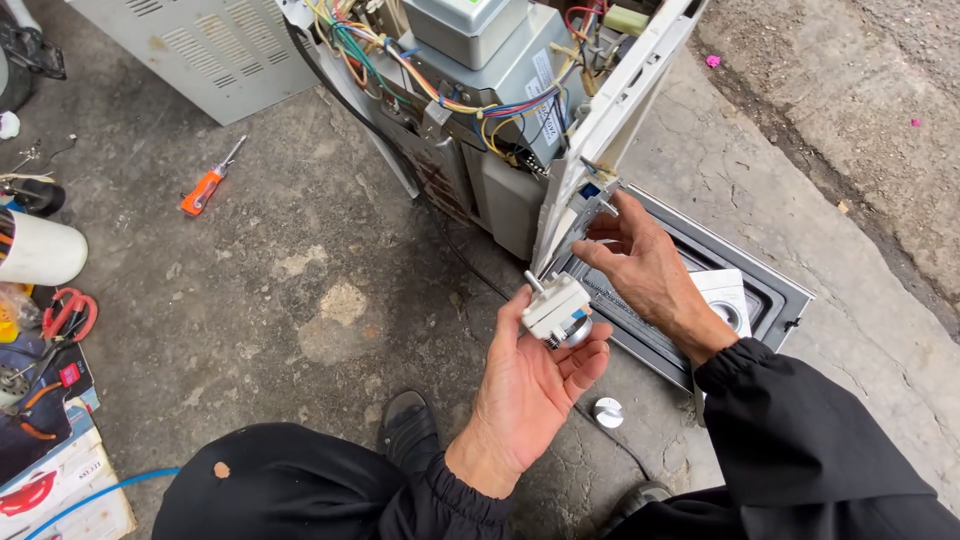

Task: Disassembling and inspecting the timer mechanism of a microwave oven to diagnose a fault.

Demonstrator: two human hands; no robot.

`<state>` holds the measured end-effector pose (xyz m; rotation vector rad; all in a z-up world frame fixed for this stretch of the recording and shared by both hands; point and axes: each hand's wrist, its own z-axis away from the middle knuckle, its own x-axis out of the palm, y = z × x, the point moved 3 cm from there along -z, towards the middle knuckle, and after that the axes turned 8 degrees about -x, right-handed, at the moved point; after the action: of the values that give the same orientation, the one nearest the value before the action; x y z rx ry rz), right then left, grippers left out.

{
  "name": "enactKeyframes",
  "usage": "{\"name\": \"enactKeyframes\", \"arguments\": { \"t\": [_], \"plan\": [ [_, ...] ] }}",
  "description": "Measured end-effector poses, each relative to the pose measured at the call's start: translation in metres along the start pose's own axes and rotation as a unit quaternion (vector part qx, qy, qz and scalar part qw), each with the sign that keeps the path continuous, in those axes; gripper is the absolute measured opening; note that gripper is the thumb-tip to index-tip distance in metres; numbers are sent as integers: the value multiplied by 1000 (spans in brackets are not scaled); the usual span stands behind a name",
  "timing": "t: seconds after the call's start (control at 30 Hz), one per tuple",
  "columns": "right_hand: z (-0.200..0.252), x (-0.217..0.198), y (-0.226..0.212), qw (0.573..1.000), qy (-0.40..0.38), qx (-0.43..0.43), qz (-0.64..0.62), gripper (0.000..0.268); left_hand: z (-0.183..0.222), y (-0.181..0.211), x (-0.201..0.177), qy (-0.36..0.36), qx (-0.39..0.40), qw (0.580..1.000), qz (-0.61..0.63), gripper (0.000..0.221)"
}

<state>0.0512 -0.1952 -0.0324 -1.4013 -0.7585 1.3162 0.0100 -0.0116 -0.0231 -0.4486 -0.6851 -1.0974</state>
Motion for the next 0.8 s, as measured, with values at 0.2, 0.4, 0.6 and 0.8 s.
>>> {"name": "enactKeyframes", "arguments": {
  "t": [0.2, 0.4, 0.6, 0.8],
  "plan": [
    [4, 0, -9, 997, -8, 57, 47, 37, 4, 7, 2, 2, 19, 1000, -18, 66],
    [43, -25, -37, 976, 41, 22, 214, 31, 12, 18, 8, 72, 138, 983, -94, 51],
    [65, -32, -53, 991, 43, 35, 119, 36, 12, 20, 15, 46, 146, 985, -74, 51],
    [73, -30, -66, 990, 39, 40, 127, 23, -1, 7, 4, 14, 143, 985, -97, 52]
  ]
}}
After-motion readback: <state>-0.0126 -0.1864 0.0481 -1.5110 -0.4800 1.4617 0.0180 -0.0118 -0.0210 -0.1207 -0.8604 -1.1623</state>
